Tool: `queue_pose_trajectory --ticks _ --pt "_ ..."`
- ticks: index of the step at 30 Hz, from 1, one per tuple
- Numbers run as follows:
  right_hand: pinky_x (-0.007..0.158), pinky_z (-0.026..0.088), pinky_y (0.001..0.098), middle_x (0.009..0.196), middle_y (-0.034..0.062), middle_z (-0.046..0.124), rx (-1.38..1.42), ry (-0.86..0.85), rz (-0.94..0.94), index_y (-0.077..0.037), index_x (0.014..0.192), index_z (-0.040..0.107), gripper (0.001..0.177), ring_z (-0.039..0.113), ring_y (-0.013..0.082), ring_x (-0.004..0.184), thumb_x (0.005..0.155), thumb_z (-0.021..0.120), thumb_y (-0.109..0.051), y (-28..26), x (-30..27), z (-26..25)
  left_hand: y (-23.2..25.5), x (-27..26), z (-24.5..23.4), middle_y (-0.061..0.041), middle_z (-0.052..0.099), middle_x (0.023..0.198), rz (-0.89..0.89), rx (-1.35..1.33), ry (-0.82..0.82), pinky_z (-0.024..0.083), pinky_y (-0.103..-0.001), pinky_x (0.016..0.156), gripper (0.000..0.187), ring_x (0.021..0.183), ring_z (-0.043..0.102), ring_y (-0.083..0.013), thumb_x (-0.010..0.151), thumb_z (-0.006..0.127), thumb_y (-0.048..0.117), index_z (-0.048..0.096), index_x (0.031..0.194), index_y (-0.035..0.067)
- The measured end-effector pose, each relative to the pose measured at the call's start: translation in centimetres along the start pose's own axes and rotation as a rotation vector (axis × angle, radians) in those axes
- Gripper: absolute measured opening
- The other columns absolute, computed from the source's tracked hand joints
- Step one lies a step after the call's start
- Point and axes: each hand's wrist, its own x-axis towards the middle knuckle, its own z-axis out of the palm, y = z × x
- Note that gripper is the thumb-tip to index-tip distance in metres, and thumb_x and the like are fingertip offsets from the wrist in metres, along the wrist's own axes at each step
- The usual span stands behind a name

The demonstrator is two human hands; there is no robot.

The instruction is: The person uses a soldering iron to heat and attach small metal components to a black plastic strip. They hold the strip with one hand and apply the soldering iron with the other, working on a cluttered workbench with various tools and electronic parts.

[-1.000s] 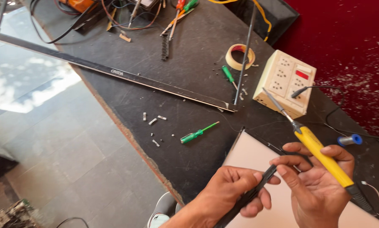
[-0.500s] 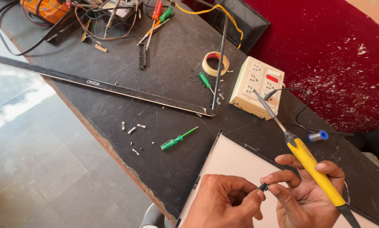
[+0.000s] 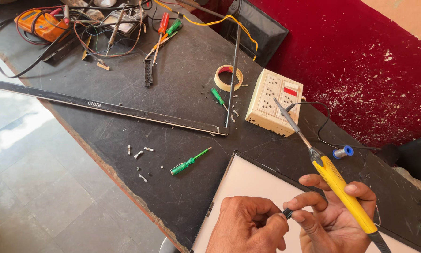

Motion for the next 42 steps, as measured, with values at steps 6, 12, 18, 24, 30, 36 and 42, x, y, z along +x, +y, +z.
queue_pose_trajectory --ticks 6,12,18,24,30,36,42 --pt "0.082 0.066 0.0315 0.13 0.0343 0.054 0.058 -0.005 -0.011 -0.015 0.142 0.032 0.077 0.074 0.0238 0.096 0.082 0.073 0.012 -0.1 0.1 0.3 -0.4 0.5 0.4 -0.01 0.063 0.05 0.041 -0.116 -0.027 0.044 -0.022 0.041 0.025 0.043 0.06 -0.0077 0.081 0.058 0.01 0.073 0.068 -0.006" --pt "0.081 0.066 0.0301 0.129 0.0344 0.054 0.043 0.006 0.0 -0.015 0.142 0.031 0.079 0.074 0.0233 0.095 0.081 0.074 0.012 -0.4 0.2 0.5 -0.3 0.7 0.5 -0.008 0.063 0.05 -0.036 -0.222 -0.061 0.038 -0.022 0.04 0.02 0.042 0.056 -0.0078 0.08 0.061 0.007 0.073 0.068 -0.004" --pt "0.08 0.066 0.0299 0.129 0.0341 0.054 0.015 0.02 0.009 -0.014 0.142 0.031 0.079 0.074 0.0229 0.094 0.081 0.073 0.012 -0.5 0.3 0.5 -0.2 0.9 0.8 -0.007 0.06 0.046 -0.074 -0.19 -0.017 0.036 -0.022 0.039 0.027 0.038 0.053 -0.0073 0.084 0.068 0.014 0.072 0.063 -0.003" --pt "0.078 0.065 0.0294 0.129 0.035 0.055 0.035 0.035 0.011 -0.015 0.141 0.033 0.076 0.075 0.0247 0.096 0.081 0.072 0.012 -0.2 0.3 0.3 -0.6 1.2 0.8 -0.006 0.059 0.047 -0.042 -0.213 -0.049 0.039 -0.022 0.04 0.022 0.04 0.054 -0.0069 0.08 0.066 0.01 0.071 0.063 -0.003" --pt "0.082 0.066 0.0308 0.13 0.033 0.054 0.133 0.002 0.003 -0.017 0.142 0.034 0.08 0.072 0.026 0.105 0.08 0.076 0.012 0.3 0.2 0.0 -0.6 1.4 0.8 -0.006 0.059 0.047 -0.076 -0.246 -0.064 0.038 -0.022 0.04 0.022 0.041 0.054 -0.0072 0.081 0.065 0.011 0.071 0.064 -0.001" --pt "0.083 0.065 0.0315 0.13 0.0318 0.055 0.107 -0.02 -0.022 -0.017 0.141 0.035 0.082 0.07 0.0251 0.106 0.077 0.078 0.011 0.4 0.2 0.1 -0.2 1.2 1.1 -0.007 0.057 0.044 -0.064 -0.238 -0.024 0.036 -0.023 0.038 0.034 0.038 0.053 -0.0083 0.087 0.071 0.016 0.069 0.06 -0.002" --pt "0.083 0.065 0.033 0.13 0.0317 0.055 0.122 -0.017 0.009 -0.018 0.141 0.036 0.08 0.07 0.0258 0.107 0.079 0.076 0.011 0.2 0.1 0.0 -0.7 1.4 1.0 -0.008 0.06 0.046 -0.008 -0.202 -0.027 0.039 -0.022 0.039 0.03 0.039 0.055 -0.0081 0.086 0.071 0.013 0.069 0.061 -0.002"
